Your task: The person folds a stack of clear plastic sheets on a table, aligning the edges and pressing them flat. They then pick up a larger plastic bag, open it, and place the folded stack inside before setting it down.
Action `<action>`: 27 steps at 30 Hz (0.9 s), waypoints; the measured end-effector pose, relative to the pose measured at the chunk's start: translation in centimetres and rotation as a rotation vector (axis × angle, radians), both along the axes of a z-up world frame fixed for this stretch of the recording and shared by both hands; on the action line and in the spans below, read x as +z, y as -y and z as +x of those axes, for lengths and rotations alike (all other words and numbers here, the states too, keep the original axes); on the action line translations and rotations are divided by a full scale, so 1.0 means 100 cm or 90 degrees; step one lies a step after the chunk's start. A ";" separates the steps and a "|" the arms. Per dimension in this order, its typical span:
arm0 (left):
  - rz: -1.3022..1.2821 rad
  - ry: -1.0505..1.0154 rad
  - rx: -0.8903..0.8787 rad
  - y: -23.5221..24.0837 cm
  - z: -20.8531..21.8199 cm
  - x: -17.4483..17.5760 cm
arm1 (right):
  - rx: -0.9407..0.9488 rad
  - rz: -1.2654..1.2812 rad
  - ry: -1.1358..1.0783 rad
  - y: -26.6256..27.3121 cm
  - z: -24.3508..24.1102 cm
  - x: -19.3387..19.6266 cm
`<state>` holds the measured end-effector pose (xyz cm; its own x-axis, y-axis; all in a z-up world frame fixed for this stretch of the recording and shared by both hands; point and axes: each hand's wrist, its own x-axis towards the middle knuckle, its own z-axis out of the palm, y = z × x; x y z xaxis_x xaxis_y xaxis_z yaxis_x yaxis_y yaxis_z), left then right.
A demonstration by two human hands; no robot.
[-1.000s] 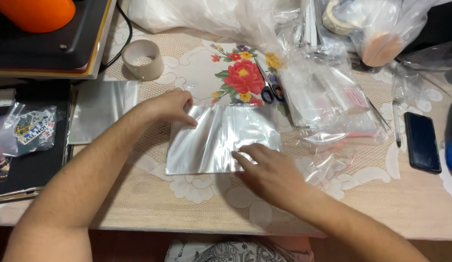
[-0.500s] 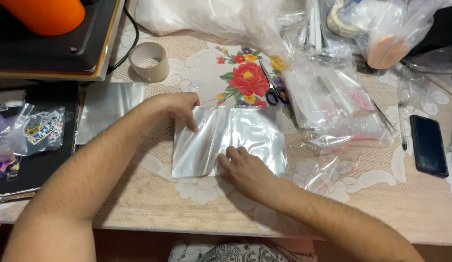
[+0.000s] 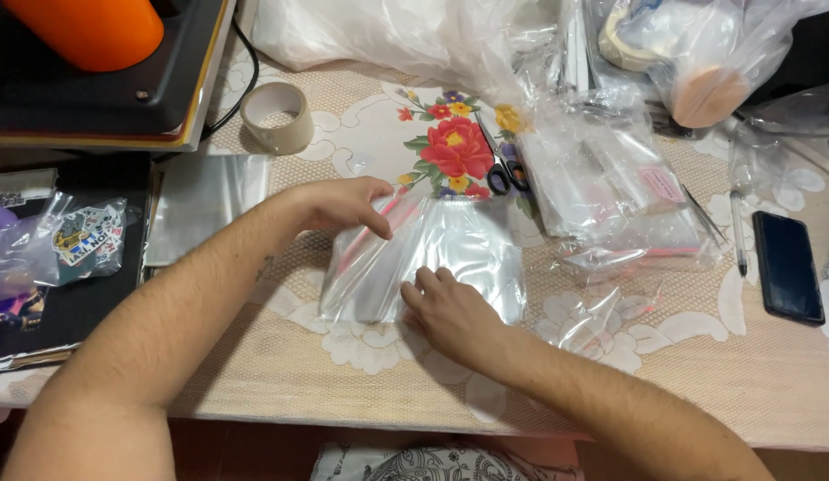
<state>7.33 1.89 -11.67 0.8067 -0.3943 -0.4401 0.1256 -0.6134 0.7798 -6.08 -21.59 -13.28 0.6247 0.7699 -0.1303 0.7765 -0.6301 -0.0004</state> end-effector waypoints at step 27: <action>-0.210 -0.056 0.361 -0.032 -0.042 -0.010 | -0.093 0.162 -0.184 0.009 0.023 0.039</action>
<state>3.09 5.14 -12.66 0.8955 -0.0449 -0.4428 0.4306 -0.1641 0.8875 -3.78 -22.52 -9.39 0.6959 0.7057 -0.1330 0.6235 -0.6856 -0.3757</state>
